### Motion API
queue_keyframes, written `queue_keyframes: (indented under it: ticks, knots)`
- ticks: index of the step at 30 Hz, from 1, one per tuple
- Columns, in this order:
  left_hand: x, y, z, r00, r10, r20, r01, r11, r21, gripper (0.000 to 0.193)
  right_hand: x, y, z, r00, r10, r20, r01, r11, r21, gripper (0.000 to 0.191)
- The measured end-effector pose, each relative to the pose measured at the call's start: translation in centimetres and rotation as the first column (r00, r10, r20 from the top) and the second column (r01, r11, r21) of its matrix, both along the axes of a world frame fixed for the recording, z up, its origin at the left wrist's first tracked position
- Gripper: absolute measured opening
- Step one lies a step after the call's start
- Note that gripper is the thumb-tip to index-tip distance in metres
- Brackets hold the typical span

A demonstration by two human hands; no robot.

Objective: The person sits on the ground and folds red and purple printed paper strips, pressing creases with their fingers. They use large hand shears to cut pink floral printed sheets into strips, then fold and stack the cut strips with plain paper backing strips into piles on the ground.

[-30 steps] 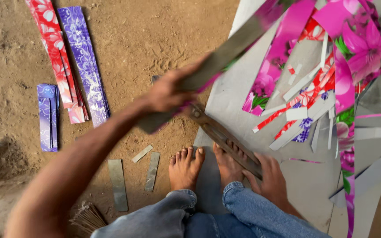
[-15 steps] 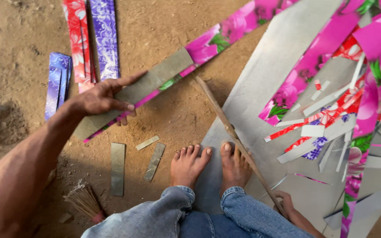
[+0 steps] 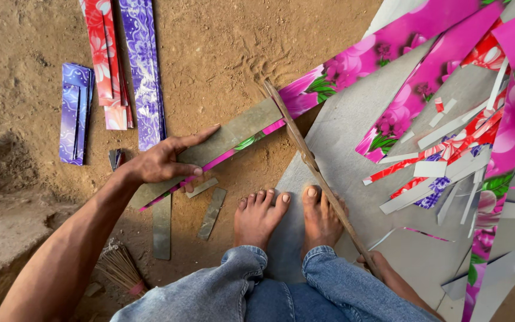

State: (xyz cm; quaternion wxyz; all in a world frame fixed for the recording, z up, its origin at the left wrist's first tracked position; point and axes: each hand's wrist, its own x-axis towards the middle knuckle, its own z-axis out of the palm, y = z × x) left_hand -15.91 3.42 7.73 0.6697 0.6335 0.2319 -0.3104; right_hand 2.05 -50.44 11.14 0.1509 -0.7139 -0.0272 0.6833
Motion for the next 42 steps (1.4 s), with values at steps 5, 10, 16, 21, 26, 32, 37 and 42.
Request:
queue_keyframes:
  ticks: [5,10,16,21,26,32,37,42]
  knots:
    - [0.5,-0.2,0.6,0.998,0.038,-0.054,-0.041,0.997,-0.065,0.092,-0.6,-0.1,-0.1,0.993,0.059,0.100,-0.058,0.998,-0.014,0.044]
    - [-0.1,-0.2,-0.2,0.999,0.051,0.019,-0.049,0.995,-0.088,0.090,-1.7,0.0,-0.6,0.975,-0.190,0.117,0.195,0.980,-0.030,0.050]
    - [-1.6,-0.2,-2.3,0.973,0.044,-0.226,-0.085,0.981,-0.174,0.099,-2.2,-0.6,-3.1,0.945,0.009,0.327,0.054,0.982,-0.183,0.039]
    - [-4.6,-1.7,-2.5,0.907,0.310,0.283,-0.294,0.951,-0.100,0.108,-3.5,-1.4,-4.5,0.833,0.307,0.460,-0.240,0.950,-0.199,0.050]
    - [-4.4,-4.9,-3.5,0.720,0.589,0.367,-0.676,0.714,0.181,0.109,-1.1,1.1,-2.9,0.728,0.477,0.493,-0.501,0.860,-0.093,0.044]
    - [-0.4,-8.3,-4.2,0.708,0.507,0.491,-0.706,0.491,0.511,0.081,9.9,16.8,-3.7,0.270,-0.012,0.963,-0.780,0.583,0.226,0.032]
    - [1.0,-8.4,-1.9,0.874,-0.114,0.472,-0.482,-0.093,0.871,0.082,14.9,30.6,-5.1,0.132,0.023,0.991,-0.911,0.397,0.112,0.072]
    - [2.6,-7.4,0.2,0.749,0.308,0.586,-0.649,0.516,0.559,0.087,17.1,33.5,-2.9,0.129,0.353,0.927,-0.954,0.299,0.019,0.030]
